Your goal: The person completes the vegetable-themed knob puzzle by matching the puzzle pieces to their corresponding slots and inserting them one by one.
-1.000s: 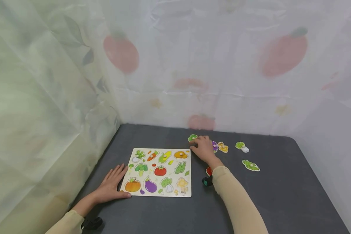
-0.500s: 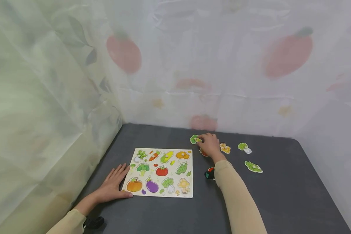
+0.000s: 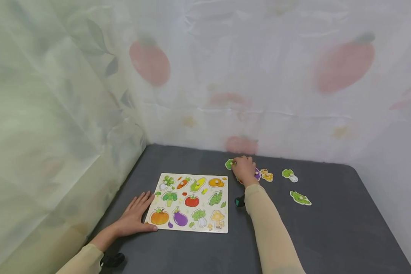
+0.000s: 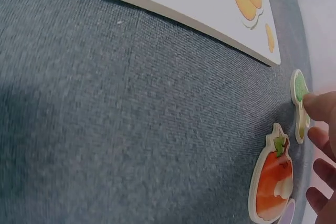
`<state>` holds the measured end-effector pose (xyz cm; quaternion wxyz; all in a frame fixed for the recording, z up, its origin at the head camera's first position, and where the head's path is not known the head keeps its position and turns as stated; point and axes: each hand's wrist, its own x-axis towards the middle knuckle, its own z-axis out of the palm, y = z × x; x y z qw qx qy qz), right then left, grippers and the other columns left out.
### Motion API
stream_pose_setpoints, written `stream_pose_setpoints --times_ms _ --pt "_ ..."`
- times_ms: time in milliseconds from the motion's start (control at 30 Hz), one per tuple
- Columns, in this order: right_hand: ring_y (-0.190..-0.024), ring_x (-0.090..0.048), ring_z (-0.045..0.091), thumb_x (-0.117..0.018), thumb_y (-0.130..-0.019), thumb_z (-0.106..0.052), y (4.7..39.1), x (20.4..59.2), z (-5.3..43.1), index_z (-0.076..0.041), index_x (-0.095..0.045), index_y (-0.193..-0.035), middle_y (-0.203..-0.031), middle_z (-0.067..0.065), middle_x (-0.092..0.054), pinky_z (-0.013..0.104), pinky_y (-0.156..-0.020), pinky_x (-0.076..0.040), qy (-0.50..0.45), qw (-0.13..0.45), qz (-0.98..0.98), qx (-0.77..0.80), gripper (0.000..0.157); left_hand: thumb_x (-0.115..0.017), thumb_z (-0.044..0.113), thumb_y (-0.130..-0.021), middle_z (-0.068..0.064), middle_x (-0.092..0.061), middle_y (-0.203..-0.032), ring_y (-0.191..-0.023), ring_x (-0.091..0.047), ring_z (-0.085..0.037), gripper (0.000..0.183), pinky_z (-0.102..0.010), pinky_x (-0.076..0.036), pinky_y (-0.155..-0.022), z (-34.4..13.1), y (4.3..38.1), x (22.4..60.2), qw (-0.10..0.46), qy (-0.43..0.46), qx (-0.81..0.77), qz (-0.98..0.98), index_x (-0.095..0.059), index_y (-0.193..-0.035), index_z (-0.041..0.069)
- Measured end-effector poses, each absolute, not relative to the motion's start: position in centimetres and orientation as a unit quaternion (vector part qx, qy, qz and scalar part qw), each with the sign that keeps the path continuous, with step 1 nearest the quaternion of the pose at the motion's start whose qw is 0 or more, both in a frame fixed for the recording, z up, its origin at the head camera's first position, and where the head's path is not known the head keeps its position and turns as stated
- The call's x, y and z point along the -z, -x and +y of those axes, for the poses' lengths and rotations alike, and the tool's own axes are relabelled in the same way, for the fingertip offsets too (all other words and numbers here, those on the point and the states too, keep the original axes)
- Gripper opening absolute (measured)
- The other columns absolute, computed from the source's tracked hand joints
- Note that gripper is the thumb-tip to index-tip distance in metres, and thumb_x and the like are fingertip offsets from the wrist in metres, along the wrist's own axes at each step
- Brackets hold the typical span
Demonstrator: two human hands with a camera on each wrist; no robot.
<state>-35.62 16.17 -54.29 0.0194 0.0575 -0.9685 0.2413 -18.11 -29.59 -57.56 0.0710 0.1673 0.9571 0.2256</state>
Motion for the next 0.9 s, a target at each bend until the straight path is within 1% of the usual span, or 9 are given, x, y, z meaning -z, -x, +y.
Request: stream_pose_setpoints --times_ms 333,467,667,900 --pt "-0.123 -0.044 0.045 -0.069 -0.099 -0.025 35.54 54.61 15.76 -0.011 -0.078 -0.112 -0.123 0.018 -0.063 0.063 -0.103 -0.035 -0.052 0.047 -0.968 -0.242 0.020 -0.073 0.081 -0.071 -0.016 -0.014 -0.170 -0.156 -0.010 -0.038 0.128 -0.060 -0.004 -0.121 -29.62 18.13 57.69 0.071 -0.167 -0.223 0.958 -0.021 -0.165 0.011" --pt "-0.122 -0.045 0.045 -0.069 -0.099 -0.024 35.37 54.54 15.69 -0.010 -0.078 -0.111 -0.123 0.019 -0.063 0.063 -0.101 -0.036 -0.059 0.055 -0.966 -0.245 0.020 -0.073 0.081 -0.071 -0.016 -0.014 -0.170 -0.156 -0.009 -0.038 0.128 -0.060 -0.004 -0.121 -29.61 18.20 57.72 0.070 -0.167 -0.224 0.958 -0.021 -0.165 0.011" --pt "-0.122 -0.045 0.043 -0.069 -0.100 -0.025 35.33 54.59 15.72 -0.011 -0.077 -0.111 -0.123 0.017 -0.063 0.061 -0.103 -0.035 -0.062 0.052 -0.966 -0.247 0.020 -0.073 0.081 -0.071 -0.016 -0.014 -0.170 -0.156 -0.009 -0.038 0.128 -0.060 -0.003 -0.121 -29.63 18.22 57.75 0.069 -0.169 -0.227 0.957 -0.020 -0.165 0.011" --pt "-0.122 -0.045 0.043 -0.072 -0.098 -0.031 35.30 54.78 15.67 -0.012 -0.078 -0.105 -0.121 0.017 -0.063 0.061 -0.101 -0.037 -0.072 0.063 -0.970 -0.221 0.021 -0.072 0.082 -0.071 -0.015 -0.014 -0.170 -0.156 -0.009 -0.037 0.128 -0.060 -0.003 -0.121 -29.67 18.26 57.79 0.067 -0.169 -0.223 0.958 -0.021 -0.165 0.011"
